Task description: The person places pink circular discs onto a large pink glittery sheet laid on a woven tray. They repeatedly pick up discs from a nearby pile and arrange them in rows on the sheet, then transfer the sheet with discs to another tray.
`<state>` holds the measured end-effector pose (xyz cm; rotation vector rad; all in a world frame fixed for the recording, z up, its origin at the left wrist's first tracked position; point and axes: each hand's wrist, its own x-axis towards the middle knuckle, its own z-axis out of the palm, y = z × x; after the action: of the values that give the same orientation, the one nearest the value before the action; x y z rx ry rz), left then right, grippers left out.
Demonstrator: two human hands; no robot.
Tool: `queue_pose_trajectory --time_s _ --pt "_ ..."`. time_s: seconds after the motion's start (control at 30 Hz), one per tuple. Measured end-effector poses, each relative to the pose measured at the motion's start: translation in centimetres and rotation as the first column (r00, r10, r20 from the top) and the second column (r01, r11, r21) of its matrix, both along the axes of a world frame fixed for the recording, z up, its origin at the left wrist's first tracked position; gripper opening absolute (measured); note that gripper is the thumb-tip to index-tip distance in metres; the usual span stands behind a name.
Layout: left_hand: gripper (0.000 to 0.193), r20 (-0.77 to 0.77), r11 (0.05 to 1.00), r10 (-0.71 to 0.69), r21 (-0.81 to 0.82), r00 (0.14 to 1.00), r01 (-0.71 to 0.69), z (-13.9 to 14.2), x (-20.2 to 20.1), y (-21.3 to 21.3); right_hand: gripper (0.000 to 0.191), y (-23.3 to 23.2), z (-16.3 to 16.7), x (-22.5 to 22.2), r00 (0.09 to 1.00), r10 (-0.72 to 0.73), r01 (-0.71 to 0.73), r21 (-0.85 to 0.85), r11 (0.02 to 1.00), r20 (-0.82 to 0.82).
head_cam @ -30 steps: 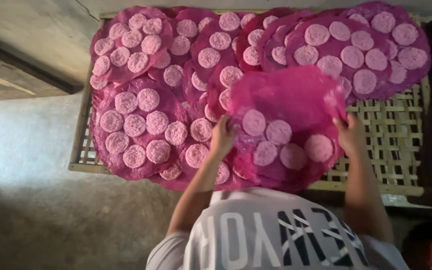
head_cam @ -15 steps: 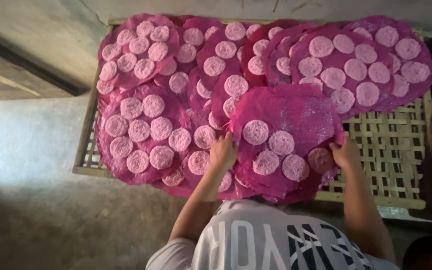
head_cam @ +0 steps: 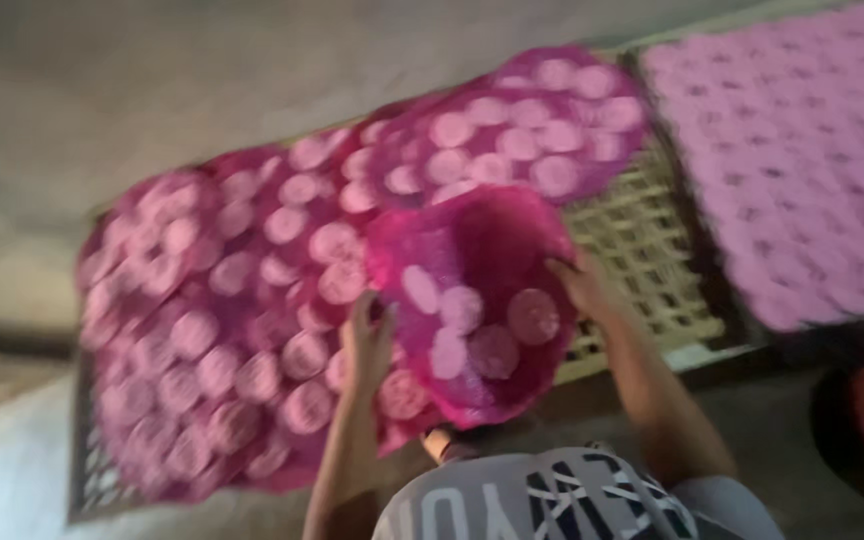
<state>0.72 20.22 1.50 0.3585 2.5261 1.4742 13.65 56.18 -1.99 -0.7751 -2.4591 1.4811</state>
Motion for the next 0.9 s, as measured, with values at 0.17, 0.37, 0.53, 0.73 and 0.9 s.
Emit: queue_pose_trajectory --time_s 0.17,0.37,0.53,0.73,0.9 --pt "0.024 -0.071 0.998 -0.063 0.024 0.996 0.065 2.3 1.3 6.2 0.033 5.5 3.5 6.7 0.977 -0.170 0.132 -0.255 0.958 -0.132" --pt "0.024 -0.090 0.993 -0.013 0.112 0.996 0.023 6.0 5.4 17.6 0.032 16.2 5.9 12.3 0.936 -0.060 -0.017 -0.216 0.976 -0.348" --pt "0.034 -0.261 0.964 -0.069 0.231 0.963 0.132 10.3 8.8 25.2 0.027 24.1 8.8 13.3 0.911 -0.095 -0.084 -0.407 0.910 -0.401" --pt "0.017 -0.064 0.960 -0.020 0.278 0.998 0.038 11.1 10.8 30.1 0.028 26.7 11.1 12.9 0.927 -0.040 -0.080 -0.301 0.950 -0.374" --pt "0.011 0.099 0.940 0.111 0.313 0.989 -0.137 9.6 11.6 30.7 0.026 28.7 8.9 12.3 0.936 -0.028 -0.066 -0.254 0.965 -0.351"
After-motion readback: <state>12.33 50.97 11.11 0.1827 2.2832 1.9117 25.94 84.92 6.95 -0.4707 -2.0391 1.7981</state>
